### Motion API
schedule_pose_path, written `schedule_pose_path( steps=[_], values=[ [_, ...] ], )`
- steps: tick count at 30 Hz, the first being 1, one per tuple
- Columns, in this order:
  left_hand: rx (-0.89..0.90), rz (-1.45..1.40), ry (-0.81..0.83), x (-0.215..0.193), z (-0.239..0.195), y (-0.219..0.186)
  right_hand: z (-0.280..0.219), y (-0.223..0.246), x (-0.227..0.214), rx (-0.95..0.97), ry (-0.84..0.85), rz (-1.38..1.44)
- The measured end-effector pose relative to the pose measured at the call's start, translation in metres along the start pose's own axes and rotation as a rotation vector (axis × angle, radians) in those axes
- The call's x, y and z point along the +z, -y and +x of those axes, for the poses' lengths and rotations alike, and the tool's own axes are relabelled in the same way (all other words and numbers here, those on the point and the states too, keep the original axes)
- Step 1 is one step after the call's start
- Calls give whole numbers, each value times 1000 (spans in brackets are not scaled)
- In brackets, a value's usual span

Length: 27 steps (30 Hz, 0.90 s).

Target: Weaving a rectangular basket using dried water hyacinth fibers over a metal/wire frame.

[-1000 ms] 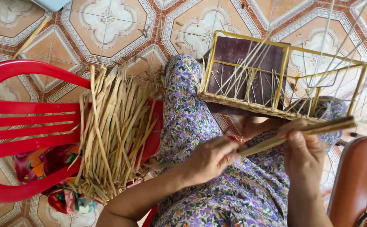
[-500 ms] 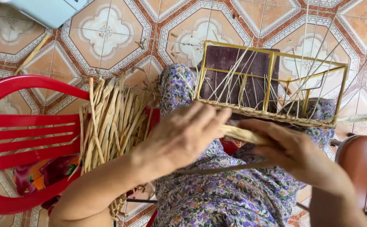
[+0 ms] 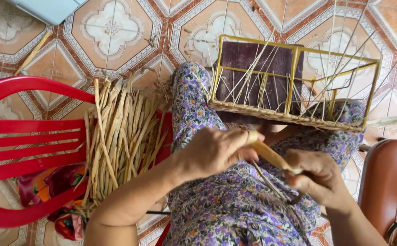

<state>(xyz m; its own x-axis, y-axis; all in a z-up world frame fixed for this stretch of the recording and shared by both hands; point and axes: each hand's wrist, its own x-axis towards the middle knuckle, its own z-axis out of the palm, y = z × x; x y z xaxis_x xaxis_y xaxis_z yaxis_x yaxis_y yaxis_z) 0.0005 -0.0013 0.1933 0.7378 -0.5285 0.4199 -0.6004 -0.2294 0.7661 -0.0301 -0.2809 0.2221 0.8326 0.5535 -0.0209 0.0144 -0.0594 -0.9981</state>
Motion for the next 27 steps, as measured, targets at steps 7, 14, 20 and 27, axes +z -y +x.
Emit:
schedule_pose_path(
  steps=[7,14,20,27],
  values=[
    [-43,-203,-41,51,-13,5,7,-44,18,-161,-62,-267],
    [-172,-306,90,34,-29,20,-12,-25,-38,351,85,-233],
    [-214,-526,253,8,-51,21,-50,1,-106,559,351,-659],
    [-231,16,162,9,-54,37,-19,-8,-60,132,195,-808]
  ],
)
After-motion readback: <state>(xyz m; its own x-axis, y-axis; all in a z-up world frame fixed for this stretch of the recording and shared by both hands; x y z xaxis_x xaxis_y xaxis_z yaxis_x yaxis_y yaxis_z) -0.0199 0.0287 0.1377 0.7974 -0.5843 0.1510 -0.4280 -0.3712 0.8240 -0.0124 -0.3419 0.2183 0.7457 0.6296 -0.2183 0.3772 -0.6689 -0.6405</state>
